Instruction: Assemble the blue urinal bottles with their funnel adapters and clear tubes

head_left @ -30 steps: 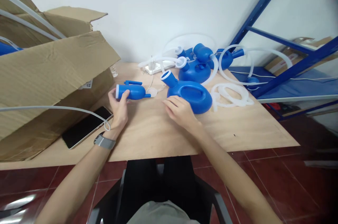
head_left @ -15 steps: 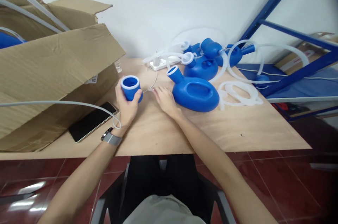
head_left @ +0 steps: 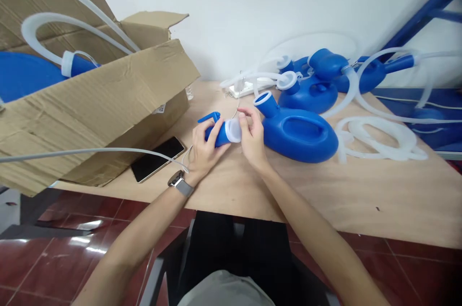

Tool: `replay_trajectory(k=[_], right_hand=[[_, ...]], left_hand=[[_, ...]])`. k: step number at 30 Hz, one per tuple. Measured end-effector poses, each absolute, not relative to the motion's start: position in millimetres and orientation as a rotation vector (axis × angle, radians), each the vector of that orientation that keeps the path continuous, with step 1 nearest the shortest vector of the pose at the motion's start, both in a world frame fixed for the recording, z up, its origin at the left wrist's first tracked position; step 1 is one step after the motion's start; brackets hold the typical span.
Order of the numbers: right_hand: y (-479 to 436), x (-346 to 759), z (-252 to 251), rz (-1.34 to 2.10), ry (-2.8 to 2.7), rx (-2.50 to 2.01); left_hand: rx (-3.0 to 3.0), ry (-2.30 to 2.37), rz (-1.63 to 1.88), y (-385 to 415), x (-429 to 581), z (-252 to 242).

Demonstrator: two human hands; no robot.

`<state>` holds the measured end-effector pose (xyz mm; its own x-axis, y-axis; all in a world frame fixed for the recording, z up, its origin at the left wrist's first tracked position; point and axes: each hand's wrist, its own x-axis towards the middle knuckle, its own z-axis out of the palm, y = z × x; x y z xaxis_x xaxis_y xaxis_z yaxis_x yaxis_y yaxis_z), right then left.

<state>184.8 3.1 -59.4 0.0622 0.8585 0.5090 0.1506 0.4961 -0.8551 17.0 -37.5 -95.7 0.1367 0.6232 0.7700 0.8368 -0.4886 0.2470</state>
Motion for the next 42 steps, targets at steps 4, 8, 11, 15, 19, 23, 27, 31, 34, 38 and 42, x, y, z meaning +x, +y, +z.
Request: replay_trajectory(k=[4,8,11,15,19,23,27,31,34,38,42], right_hand=[[10,184,-67,0.791,-1.41,-0.952],[17,185,-73,0.973,-1.34,-0.915],[16,187,-70,0.924,-1.297,-0.901],[4,193,-58,0.81,-1.51,-0.773],[-3,193,-60,0.662,-1.721,-0.754],[6,192,-75,0.616,-1.605,-0.854],[18,201,-84,0.68,-1.578,-0.91],[19,208,-82,0.823,-1.587,-0.842],[14,207,-75,0.825,-1.561,-0.778],[4,204,-67,0.847,-1.538,-0.737],[1,204,-70,0.997,-1.457,-0.6]], left_hand=[[-2.149,-1.434,-1.175,-41,20,-94],[-2.219,-1.369,-1.143,-43,23,-93],[-2.192,-1.447,-1.168,-45,27,-92],[-2.102,-1.555,-1.282,-44,28,-93],[-2.09,-1.532,-1.328,-41,26,-95],[-2.119,-1.54,-1.315,-40,27,-93],[-2.198,-1.437,-1.287,-43,30,-86],[-2.297,-1.42,-1.257,-43,30,-85],[-2.335,-1.412,-1.295,-41,29,-89],[-2.27,-1.498,-1.418,-39,33,-92],[-2.202,-1.581,-1.513,-36,34,-92]])
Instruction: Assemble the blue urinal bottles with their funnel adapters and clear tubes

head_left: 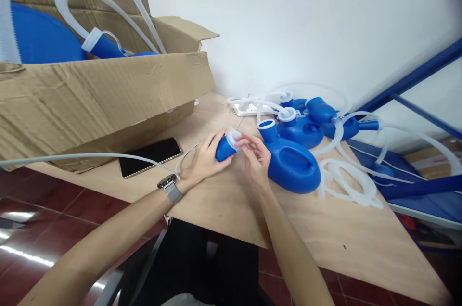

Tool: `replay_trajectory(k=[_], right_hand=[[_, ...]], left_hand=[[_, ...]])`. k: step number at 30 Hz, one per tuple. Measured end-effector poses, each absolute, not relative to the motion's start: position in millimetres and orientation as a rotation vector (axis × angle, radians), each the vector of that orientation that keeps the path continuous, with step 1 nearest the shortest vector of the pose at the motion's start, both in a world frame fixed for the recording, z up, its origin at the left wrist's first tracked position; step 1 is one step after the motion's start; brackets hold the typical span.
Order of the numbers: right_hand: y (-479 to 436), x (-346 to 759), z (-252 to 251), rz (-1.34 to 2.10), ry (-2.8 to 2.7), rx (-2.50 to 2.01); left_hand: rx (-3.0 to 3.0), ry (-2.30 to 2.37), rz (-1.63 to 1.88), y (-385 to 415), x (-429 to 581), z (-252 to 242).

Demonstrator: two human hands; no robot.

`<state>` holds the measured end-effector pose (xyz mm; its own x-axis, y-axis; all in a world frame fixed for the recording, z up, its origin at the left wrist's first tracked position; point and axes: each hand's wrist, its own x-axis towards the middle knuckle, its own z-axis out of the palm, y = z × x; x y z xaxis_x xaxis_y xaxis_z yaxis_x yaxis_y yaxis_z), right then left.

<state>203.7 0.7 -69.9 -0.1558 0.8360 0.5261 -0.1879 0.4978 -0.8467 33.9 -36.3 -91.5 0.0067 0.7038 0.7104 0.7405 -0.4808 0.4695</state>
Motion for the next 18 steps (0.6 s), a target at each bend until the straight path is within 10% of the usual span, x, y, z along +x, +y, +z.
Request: replay_trajectory(k=[18], right_hand=[[-9,193,-70,0.628,-1.615,-0.846]], left_hand=[[-2.223,-1.122,-1.101,-36,21,-92]])
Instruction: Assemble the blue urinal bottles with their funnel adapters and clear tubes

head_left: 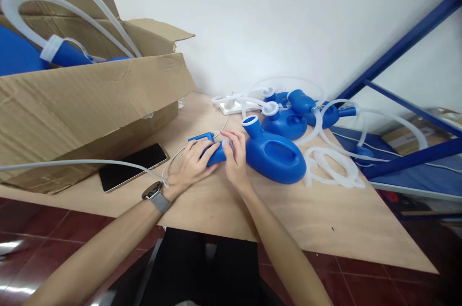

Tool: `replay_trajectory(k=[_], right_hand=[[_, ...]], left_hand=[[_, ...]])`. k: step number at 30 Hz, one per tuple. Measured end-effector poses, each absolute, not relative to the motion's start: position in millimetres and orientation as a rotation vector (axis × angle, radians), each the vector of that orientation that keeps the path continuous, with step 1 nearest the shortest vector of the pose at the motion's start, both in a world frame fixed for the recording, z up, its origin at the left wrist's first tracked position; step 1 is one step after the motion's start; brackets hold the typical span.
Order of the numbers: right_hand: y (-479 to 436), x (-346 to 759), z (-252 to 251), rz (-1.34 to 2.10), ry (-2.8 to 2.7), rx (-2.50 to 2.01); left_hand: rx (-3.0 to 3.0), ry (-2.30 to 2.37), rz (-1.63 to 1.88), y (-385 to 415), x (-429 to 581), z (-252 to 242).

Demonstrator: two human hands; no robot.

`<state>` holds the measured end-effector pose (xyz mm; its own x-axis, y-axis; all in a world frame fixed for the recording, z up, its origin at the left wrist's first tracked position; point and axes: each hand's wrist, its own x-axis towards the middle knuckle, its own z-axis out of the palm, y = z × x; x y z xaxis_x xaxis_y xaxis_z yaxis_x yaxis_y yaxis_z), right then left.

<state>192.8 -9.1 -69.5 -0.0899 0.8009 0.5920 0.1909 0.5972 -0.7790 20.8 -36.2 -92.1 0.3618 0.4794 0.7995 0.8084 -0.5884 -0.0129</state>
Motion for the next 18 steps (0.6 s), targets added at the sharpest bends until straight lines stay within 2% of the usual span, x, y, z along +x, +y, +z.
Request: replay_trajectory(k=[7,18], right_hand=[[-1.8,189.0,-73.9,1.175,-1.456,-0.782],[-4.4,185.0,-74.5,1.004,-1.531,-0.848]], left_hand=[[-2.255,-1.064,-1.072,-36.5,18.5,-92.5],[-2.14,-1.024,-1.088,-32.2,17.3,-96.3]])
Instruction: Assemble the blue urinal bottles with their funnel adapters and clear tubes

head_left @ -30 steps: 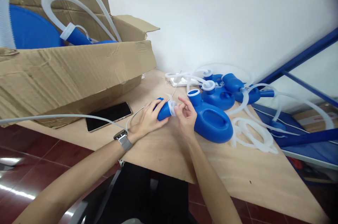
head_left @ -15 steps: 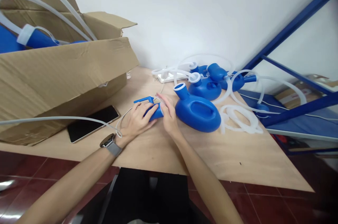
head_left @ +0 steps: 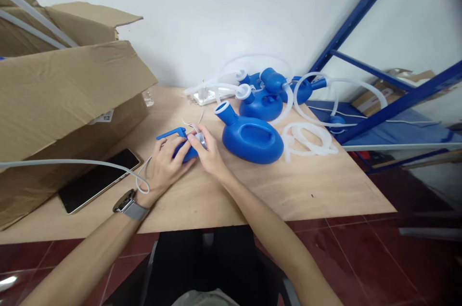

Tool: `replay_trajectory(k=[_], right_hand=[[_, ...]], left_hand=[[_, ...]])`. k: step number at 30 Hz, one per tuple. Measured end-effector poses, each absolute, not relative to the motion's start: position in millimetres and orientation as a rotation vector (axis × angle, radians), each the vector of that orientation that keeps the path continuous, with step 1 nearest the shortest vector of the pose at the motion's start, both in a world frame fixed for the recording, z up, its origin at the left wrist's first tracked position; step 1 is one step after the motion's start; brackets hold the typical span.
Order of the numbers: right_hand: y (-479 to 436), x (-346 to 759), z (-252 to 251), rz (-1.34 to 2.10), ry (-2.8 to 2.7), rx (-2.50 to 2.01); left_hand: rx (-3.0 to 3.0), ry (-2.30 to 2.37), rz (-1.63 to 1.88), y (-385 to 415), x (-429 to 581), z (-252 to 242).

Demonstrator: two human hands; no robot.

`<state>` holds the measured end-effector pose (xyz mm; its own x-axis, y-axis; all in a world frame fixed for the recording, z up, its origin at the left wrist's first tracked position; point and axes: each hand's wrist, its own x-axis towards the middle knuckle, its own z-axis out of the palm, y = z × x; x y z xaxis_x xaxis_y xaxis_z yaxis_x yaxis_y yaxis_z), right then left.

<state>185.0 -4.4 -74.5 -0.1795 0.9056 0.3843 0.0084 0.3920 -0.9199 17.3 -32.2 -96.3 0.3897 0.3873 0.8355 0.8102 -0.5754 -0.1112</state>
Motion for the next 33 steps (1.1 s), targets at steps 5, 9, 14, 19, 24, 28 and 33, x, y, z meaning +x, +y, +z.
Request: replay_trajectory(k=[5,9,14,19,24,28,33], right_hand=[[-4,184,-75,0.922,-1.578,-0.872],[5,182,-81,0.877,-1.503,-0.889],[29,193,-91,0.921,-1.304,-0.87],[37,206,-95,1.003,-1.304,-0.838],[32,204,-95,1.055,-1.305,-0.834],[31,204,-95,1.024,-1.308,-0.836],[28,206,-93,0.984,-1.327,-0.85]], left_hand=[[-2.14,-1.07,-1.099,-27,16,-104],[-2.162,-1.154,-1.14,-30,21,-101],[-2.13,-1.325,-1.326,-29,22,-97],[-2.212,-1.467,-1.457,-21,18,-102],[-2.207,-1.597,-1.548,-22,21,-104],[-2.19,-1.75,-1.603,-23,22,-104],[-2.267,-1.875,-1.668,-23,23,-103]])
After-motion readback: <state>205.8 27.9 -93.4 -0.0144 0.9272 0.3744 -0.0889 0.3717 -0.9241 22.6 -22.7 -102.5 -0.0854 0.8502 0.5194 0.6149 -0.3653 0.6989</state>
